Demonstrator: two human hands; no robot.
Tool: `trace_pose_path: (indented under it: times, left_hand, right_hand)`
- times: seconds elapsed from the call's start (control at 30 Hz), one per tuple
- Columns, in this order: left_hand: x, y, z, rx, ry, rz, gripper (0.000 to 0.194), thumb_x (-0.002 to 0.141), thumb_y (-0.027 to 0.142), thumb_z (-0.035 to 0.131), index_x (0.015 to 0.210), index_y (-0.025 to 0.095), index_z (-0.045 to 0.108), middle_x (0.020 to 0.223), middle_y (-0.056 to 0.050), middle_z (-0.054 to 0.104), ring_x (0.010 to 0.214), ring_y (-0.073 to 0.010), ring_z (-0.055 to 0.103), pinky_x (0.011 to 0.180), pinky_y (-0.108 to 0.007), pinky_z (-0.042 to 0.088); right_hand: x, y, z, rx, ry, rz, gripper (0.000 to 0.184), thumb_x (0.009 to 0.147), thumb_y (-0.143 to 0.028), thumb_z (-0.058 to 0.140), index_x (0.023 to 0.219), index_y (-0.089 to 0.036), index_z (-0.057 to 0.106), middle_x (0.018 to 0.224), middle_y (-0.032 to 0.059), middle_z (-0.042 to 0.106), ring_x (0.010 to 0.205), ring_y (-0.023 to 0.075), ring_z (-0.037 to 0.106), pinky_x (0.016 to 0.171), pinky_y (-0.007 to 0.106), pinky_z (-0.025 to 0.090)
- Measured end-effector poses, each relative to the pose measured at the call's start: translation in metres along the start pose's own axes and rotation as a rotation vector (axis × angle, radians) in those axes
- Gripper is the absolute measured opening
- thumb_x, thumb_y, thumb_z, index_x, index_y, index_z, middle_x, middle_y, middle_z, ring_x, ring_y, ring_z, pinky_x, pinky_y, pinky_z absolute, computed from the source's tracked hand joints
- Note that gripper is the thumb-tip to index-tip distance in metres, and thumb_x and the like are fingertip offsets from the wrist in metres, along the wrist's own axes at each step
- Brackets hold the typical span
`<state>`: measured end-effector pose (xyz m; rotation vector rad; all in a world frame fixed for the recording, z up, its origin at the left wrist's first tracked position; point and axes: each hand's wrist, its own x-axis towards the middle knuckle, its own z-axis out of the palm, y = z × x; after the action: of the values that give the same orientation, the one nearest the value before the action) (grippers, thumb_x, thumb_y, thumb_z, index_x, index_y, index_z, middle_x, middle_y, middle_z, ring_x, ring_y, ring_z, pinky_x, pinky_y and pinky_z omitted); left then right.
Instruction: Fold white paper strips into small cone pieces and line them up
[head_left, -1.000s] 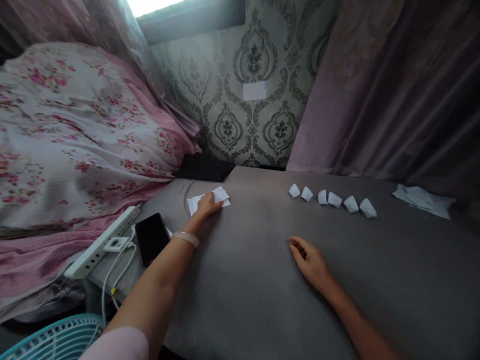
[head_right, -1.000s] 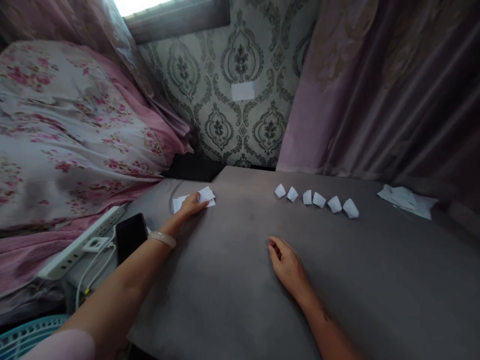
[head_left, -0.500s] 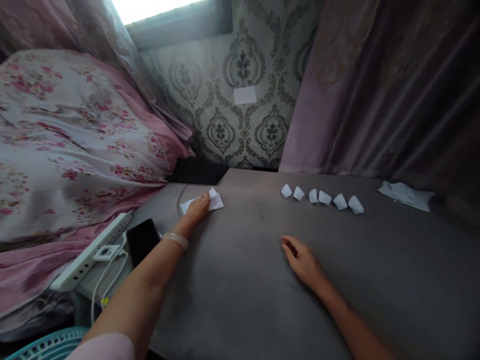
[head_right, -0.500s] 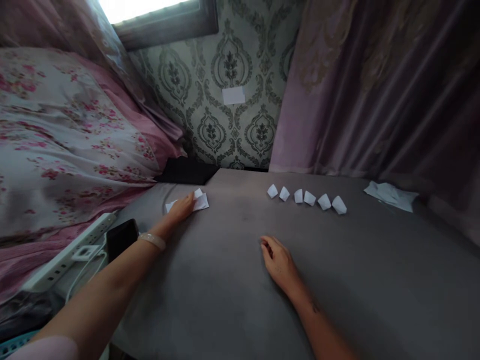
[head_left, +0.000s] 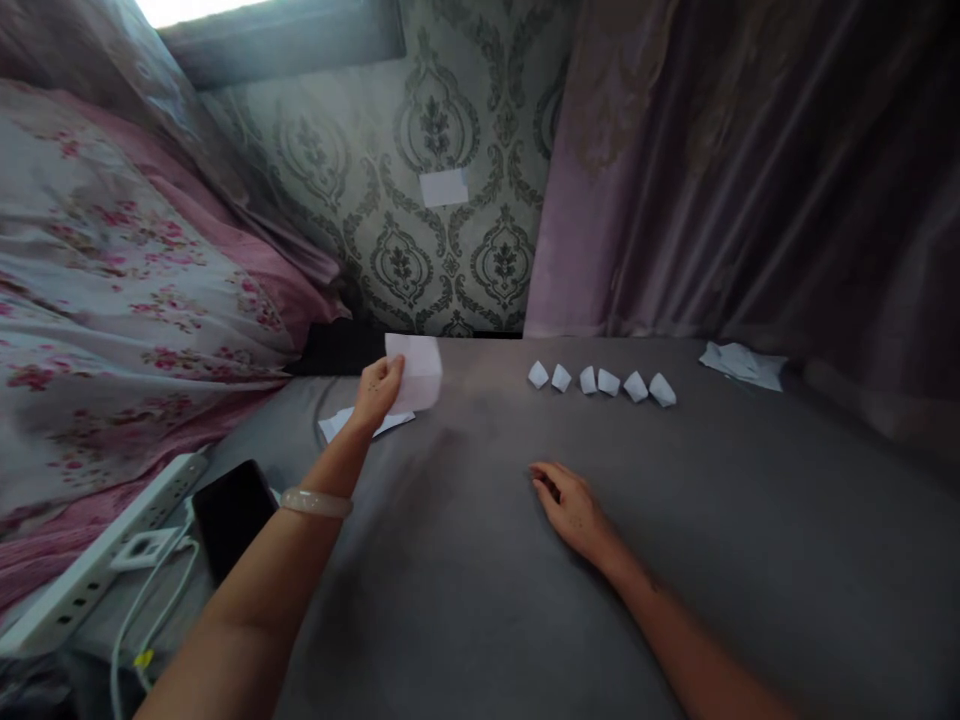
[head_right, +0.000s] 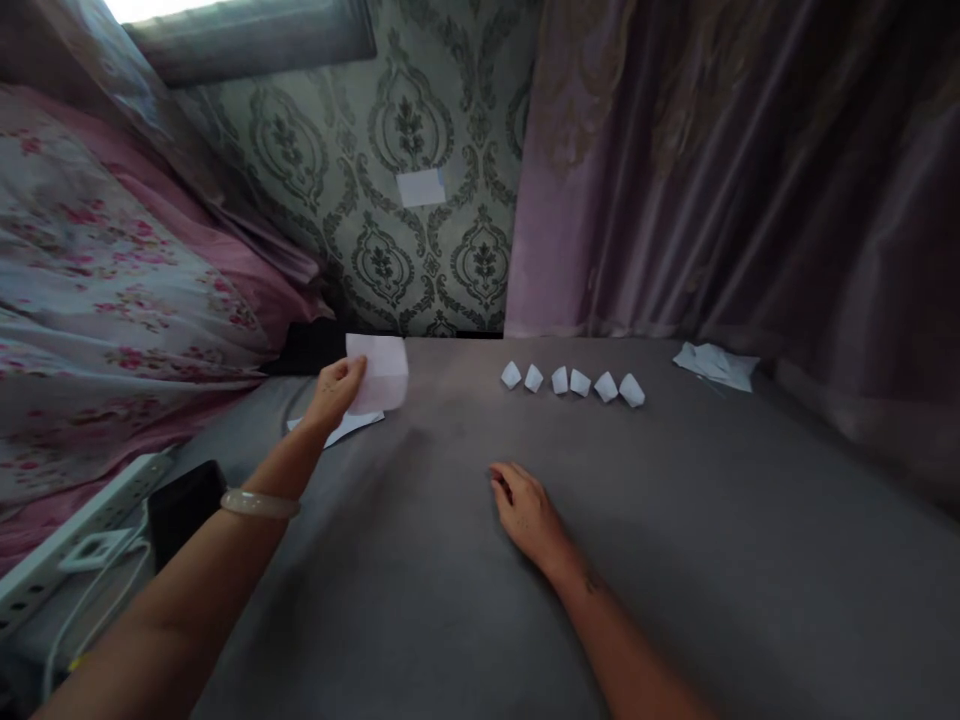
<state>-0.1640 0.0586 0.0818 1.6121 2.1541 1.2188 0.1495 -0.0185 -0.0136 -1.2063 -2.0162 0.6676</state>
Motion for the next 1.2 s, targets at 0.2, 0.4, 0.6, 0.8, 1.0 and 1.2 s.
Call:
trace_pose_path:
  times: [0.2,0.4,0.6,0.8,1.0,1.2]
  left_hand:
    - [-0.071,0.043,0.059,-0.996,-0.466,-0.428,0.034,0.074,0.041,0.070,0.088,0.011,0.063,0.072,-0.010,0.070,0.062,-0.0189,0.065,0.062,-0.031,0.054]
    - [-0.131,0.059,0.089,-1.084,-0.682,-0.601,0.023,0.080,0.032,0.067,0.089,0.011,0.067,0.078,-0.010,0.073,0.063,-0.0166,0.066,0.061,-0.027,0.053]
    - [-0.144,0.053,0.096,-1.073,-0.749,-0.616,0.026,0.074,0.034,0.072,0.085,0.011,0.069,0.076,-0.009,0.072,0.061,-0.0160,0.064,0.061,-0.027,0.051]
    - [-0.136,0.046,0.085,-1.017,-0.735,-0.594,0.027,0.068,0.036,0.076,0.067,0.012,0.064,0.064,-0.002,0.063,0.054,-0.0086,0.055,0.052,-0.021,0.042]
    - [-0.130,0.048,0.068,-0.764,-0.869,-0.336,0.027,0.071,0.040,0.073,0.075,0.014,0.068,0.044,0.006,0.044,0.035,-0.0028,0.029,0.035,-0.019,0.016]
    - [-0.129,0.051,0.055,-0.760,-0.577,0.168,0.017,0.078,0.030,0.066,0.087,0.017,0.071,0.090,-0.008,0.069,0.079,-0.0172,0.065,0.066,-0.025,0.052]
  right_hand:
    - [0.003,0.007,-0.002,0.261,0.084,0.173,0.032,0.088,-0.041,0.047,0.099,-0.017,0.066,0.093,0.0099,0.070,0.084,0.0214,0.065,0.076,0.035,0.051]
    - [-0.002,0.002,-0.015,0.570,0.121,0.469,0.062,0.085,-0.069,0.035,0.079,-0.016,0.066,0.066,0.0075,0.066,0.060,0.0197,0.061,0.054,0.030,0.048]
    - [-0.004,-0.008,-0.017,0.526,0.157,0.435,0.047,0.075,-0.062,0.058,0.063,-0.017,0.058,0.058,-0.0003,0.056,0.054,0.0125,0.048,0.049,0.024,0.036]
    - [-0.001,-0.010,-0.022,0.616,0.114,0.514,0.043,0.073,-0.057,0.062,0.060,-0.016,0.056,0.055,-0.0025,0.050,0.052,0.0105,0.042,0.049,0.023,0.033]
    - [0.000,-0.014,-0.038,0.498,0.149,0.389,0.039,0.077,-0.052,0.061,0.061,-0.017,0.061,0.061,-0.0010,0.054,0.058,0.0115,0.047,0.055,0.025,0.037]
    - [-0.002,-0.025,-0.054,0.247,0.241,0.054,0.017,0.083,-0.036,0.059,0.081,-0.023,0.071,0.088,0.0042,0.067,0.082,0.0174,0.061,0.074,0.032,0.049]
